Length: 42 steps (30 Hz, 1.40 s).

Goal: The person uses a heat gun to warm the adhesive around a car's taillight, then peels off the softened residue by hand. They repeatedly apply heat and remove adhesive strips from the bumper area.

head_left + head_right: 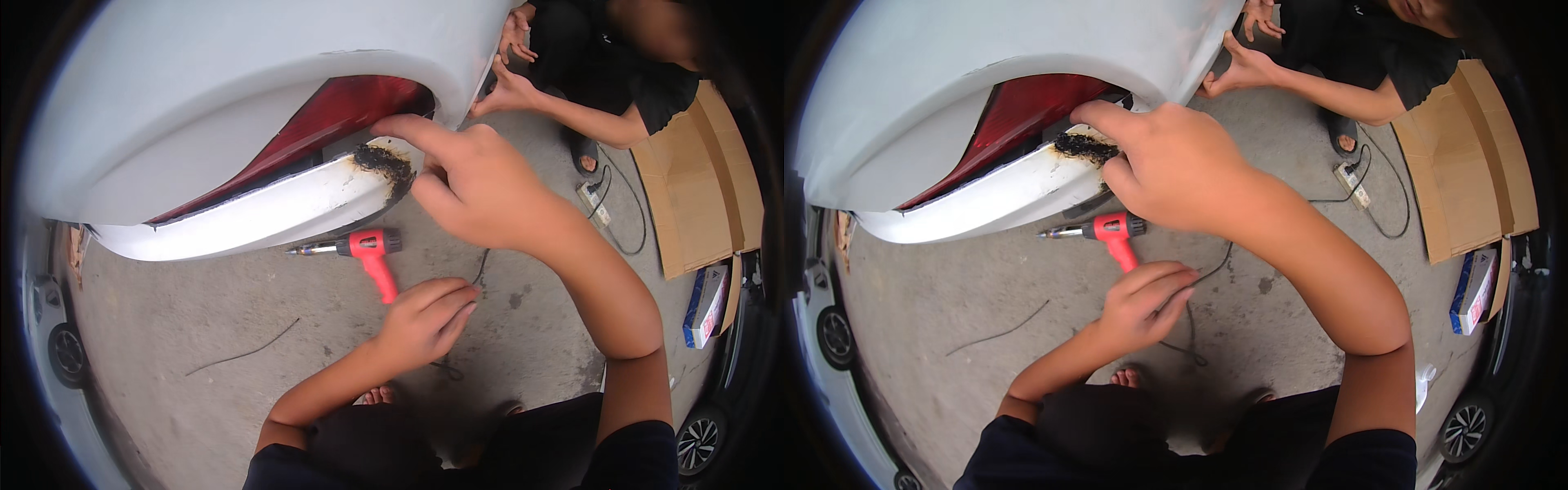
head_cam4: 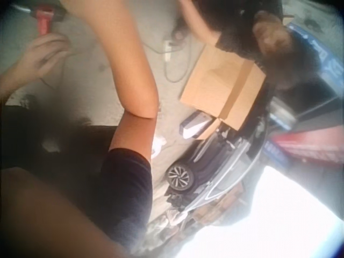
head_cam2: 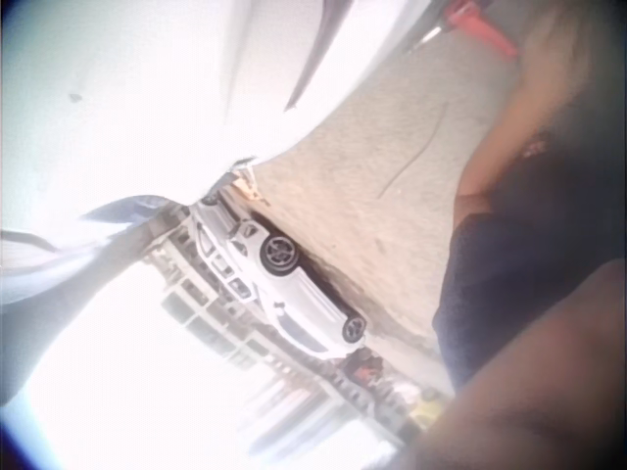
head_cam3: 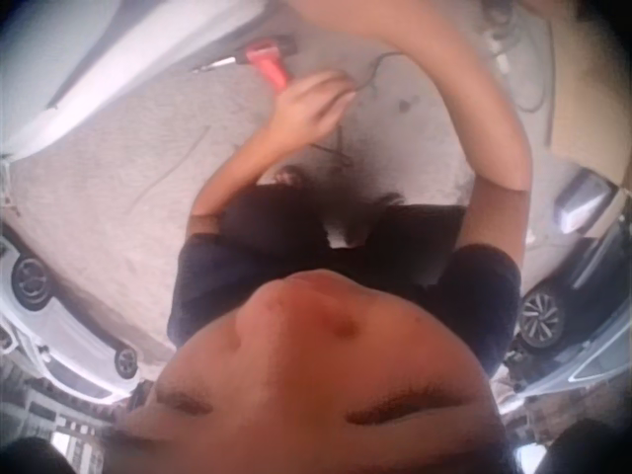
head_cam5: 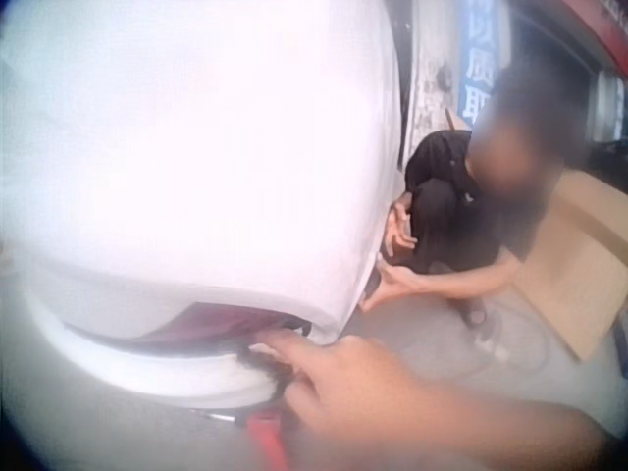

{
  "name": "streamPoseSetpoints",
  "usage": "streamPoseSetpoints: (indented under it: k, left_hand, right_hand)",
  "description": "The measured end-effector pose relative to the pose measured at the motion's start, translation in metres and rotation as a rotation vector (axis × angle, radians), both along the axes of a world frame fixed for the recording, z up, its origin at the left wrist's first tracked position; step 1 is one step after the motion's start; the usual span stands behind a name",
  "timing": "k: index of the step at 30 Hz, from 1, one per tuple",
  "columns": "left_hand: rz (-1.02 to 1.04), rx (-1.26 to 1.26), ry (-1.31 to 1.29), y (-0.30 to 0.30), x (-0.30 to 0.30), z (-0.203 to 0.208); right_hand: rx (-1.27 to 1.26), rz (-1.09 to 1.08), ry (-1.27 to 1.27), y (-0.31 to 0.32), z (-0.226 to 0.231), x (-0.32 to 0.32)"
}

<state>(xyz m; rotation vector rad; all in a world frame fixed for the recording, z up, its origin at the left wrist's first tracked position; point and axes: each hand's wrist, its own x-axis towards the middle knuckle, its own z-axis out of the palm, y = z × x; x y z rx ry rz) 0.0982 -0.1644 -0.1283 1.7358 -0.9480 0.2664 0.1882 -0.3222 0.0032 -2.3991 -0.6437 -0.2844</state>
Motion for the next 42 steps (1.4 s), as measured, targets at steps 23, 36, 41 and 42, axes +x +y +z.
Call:
streamPoseSetpoints:
  k: [23,36,41,42]
  left_hand:
    - [0.546,0.046,-0.263,0.072,0.026,0.047]
    - [0.648,0.155,-0.113,0.065,0.044,0.084]
    - [0.622,0.177,-0.124,0.053,0.058,0.095]
    - [0.623,0.182,-0.129,0.052,0.06,0.095]
  right_hand:
    - [-0.203,-0.034,-0.197,-0.013,0.009,-0.004]
    - [-0.071,-0.079,-0.257,-0.009,-0.008,-0.006]
    - [-0.044,-0.088,-0.258,-0.009,-0.011,-0.008]
    - [-0.036,-0.091,-0.249,-0.009,-0.011,-0.008]
